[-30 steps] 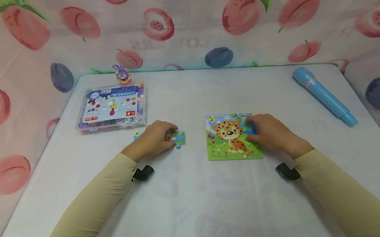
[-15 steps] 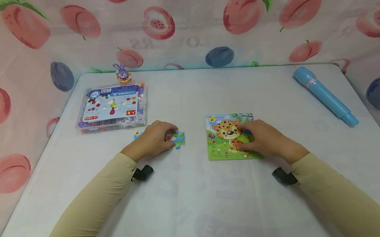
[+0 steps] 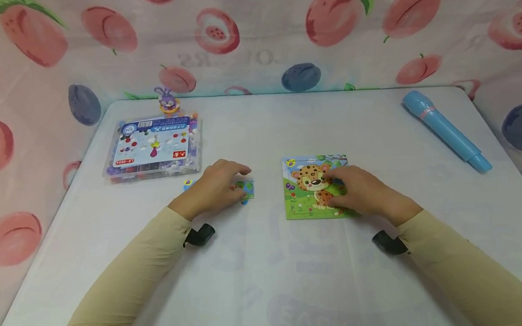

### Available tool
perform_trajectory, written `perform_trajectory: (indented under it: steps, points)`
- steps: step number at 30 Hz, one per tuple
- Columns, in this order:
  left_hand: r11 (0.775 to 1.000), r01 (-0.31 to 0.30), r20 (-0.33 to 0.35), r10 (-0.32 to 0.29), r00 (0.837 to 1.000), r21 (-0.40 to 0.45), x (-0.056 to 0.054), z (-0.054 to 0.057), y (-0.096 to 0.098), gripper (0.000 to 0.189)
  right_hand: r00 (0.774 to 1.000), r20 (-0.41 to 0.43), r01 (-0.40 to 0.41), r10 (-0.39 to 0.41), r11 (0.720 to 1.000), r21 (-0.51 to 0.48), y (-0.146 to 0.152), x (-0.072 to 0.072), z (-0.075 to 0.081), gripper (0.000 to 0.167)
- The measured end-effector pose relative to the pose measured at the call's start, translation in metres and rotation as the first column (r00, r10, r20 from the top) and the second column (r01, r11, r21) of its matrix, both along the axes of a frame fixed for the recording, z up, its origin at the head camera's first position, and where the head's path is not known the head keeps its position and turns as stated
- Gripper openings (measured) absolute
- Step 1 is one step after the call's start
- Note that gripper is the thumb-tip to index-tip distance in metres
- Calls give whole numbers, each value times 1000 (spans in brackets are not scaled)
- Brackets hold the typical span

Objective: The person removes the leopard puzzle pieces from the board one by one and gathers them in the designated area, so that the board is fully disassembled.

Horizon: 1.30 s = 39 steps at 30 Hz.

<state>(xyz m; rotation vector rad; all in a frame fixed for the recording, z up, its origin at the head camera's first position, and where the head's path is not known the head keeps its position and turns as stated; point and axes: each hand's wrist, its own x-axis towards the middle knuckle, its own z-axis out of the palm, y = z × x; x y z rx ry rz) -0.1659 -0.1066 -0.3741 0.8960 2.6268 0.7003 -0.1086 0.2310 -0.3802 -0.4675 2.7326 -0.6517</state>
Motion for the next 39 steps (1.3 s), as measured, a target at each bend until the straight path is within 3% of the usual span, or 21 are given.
perform_trajectory:
  steps: [9, 20, 26, 39]
  points:
    - [995, 73, -5, -73, 997, -67, -4, 4, 38, 51, 999, 29, 17, -17, 1000, 6, 0, -1, 0, 63]
    - [981, 132, 8, -132, 991, -142, -6, -3, 94, 51, 1000, 23, 10, -10, 1000, -15, 1, -2, -4, 60]
    - [977, 144, 14, -144, 989, -155, -1, -3, 105, 52, 1000, 14, 7, -7, 1000, -21, 1, -2, -3, 59]
    - [976, 85, 17, -84, 996, -199, 1, -7, 114, 55, 1000, 16, 14, -14, 1000, -18, 1, -1, 0, 58]
